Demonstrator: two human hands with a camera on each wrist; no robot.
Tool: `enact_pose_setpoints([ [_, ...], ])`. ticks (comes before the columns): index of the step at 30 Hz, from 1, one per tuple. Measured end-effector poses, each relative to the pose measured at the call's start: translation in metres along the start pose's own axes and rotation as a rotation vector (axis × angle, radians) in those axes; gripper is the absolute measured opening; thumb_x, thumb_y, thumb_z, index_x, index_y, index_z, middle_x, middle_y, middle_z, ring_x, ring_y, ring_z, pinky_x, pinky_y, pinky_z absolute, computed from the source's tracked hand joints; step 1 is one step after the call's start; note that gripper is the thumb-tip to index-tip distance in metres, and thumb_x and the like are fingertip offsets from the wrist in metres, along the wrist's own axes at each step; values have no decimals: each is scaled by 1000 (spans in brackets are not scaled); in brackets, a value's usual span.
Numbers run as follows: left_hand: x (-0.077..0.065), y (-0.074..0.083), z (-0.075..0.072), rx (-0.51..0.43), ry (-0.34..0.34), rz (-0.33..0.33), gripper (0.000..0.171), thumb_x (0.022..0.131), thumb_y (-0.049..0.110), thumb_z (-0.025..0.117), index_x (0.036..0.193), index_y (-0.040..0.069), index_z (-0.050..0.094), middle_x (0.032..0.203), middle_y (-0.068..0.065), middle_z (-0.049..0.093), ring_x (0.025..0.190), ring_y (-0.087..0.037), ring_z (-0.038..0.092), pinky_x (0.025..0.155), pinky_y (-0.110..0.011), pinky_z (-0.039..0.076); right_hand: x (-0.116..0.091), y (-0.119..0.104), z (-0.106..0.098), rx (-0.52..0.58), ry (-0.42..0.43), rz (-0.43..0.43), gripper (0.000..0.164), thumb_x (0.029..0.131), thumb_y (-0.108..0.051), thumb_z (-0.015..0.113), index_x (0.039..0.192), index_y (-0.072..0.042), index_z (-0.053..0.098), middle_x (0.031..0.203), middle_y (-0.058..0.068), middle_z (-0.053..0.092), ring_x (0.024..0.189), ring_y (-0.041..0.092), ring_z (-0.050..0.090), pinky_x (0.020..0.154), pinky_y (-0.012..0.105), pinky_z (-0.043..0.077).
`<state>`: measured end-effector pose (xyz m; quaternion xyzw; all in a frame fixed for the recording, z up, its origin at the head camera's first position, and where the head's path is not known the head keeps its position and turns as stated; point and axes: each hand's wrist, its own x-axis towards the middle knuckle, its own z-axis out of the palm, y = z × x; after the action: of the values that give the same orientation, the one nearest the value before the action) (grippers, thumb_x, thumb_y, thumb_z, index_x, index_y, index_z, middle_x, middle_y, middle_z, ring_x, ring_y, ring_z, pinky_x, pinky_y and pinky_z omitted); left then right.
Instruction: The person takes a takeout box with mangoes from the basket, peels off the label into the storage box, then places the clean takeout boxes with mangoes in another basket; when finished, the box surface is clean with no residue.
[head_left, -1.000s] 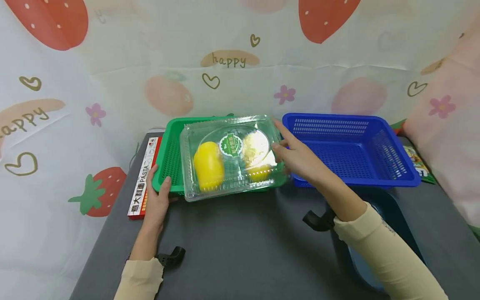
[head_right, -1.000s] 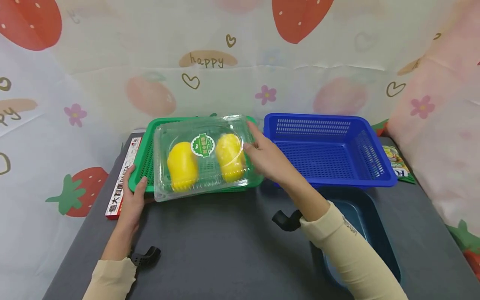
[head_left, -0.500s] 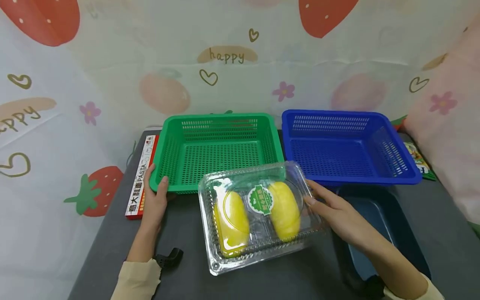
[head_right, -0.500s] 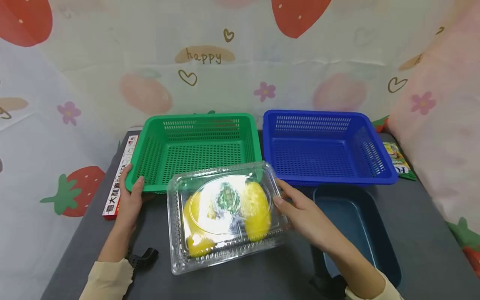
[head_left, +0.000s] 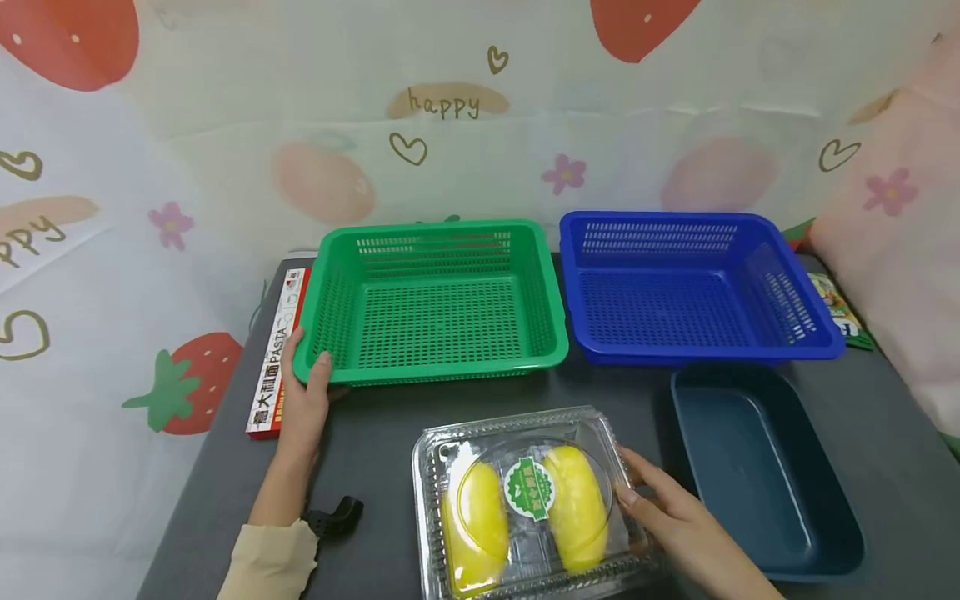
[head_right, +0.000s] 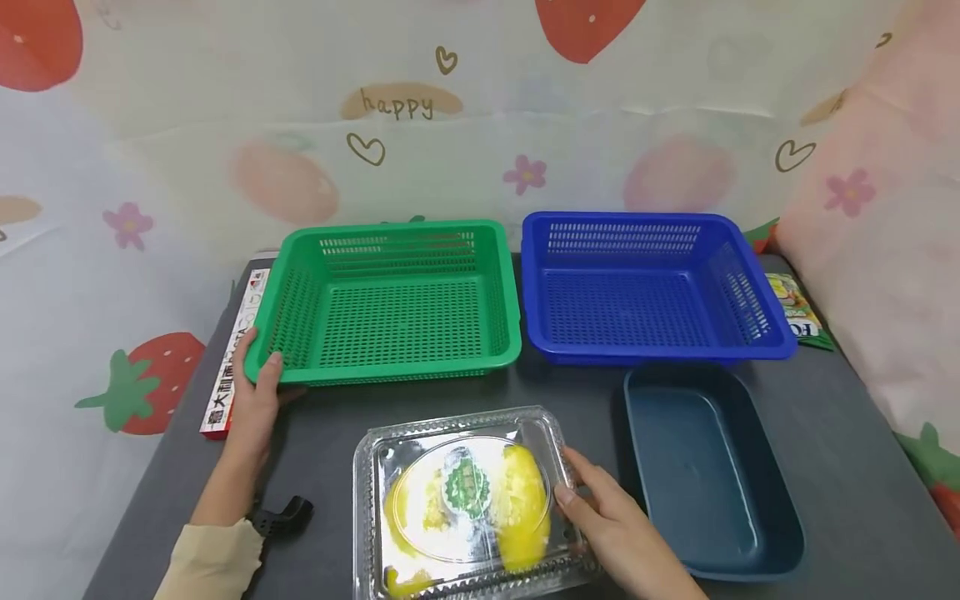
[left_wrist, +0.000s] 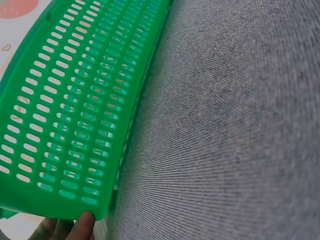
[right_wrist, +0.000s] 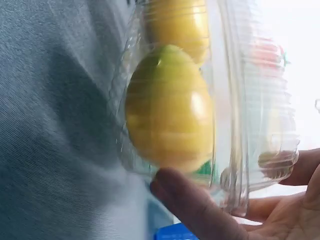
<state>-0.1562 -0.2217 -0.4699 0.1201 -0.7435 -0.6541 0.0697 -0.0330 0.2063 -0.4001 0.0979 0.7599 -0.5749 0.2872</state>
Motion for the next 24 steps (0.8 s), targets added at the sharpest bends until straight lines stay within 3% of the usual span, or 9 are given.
enact_pose_setpoints([
  [6, -1, 0, -3, 8, 3, -17, 59, 100, 40, 44, 149, 45, 10, 152, -1, 20, 117, -23, 44, 78, -24, 50, 6, 8, 2, -108, 83, -7, 71, 96, -49, 50, 152, -15, 22, 135, 21, 40, 107, 30, 58, 69, 38, 51],
  [10, -1, -1, -3, 14, -1, -30, 59, 100, 41, 44, 149, 45, 10, 152, -1, 22, 113, -20, 45, 78, -23, 50, 12, 12, 6, -86, 112, -21, 70, 96, -48, 51, 152, -16, 23, 126, 16, 45, 86, 23, 57, 63, 37, 49],
  [13, -1, 0, -3, 14, -5, -38, 59, 100, 41, 44, 148, 46, 9, 151, 0, 23, 112, -18, 46, 79, -23, 50, 17, 15, 8, -94, 134, -49, 69, 96, -48, 50, 152, -18, 23, 129, 16, 43, 76, 22, 55, 61, 36, 49],
  [17, 0, 0, -2, 14, -12, -43, 60, 100, 43, 44, 148, 47, 9, 150, 0, 23, 111, -18, 45, 80, -25, 50, 22, 16, 9, -177, 173, -79, 69, 96, -54, 46, 151, -20, 23, 134, 16, 41, 71, 20, 56, 59, 35, 47],
  [24, 1, 0, -1, 22, -11, -45, 60, 99, 44, 43, 148, 47, 8, 151, 0, 23, 111, -17, 45, 78, -26, 50, 27, 14, 8, -220, 186, -115, 64, 97, -52, 45, 150, -21, 26, 132, 15, 43, 68, 19, 56, 56, 34, 47],
])
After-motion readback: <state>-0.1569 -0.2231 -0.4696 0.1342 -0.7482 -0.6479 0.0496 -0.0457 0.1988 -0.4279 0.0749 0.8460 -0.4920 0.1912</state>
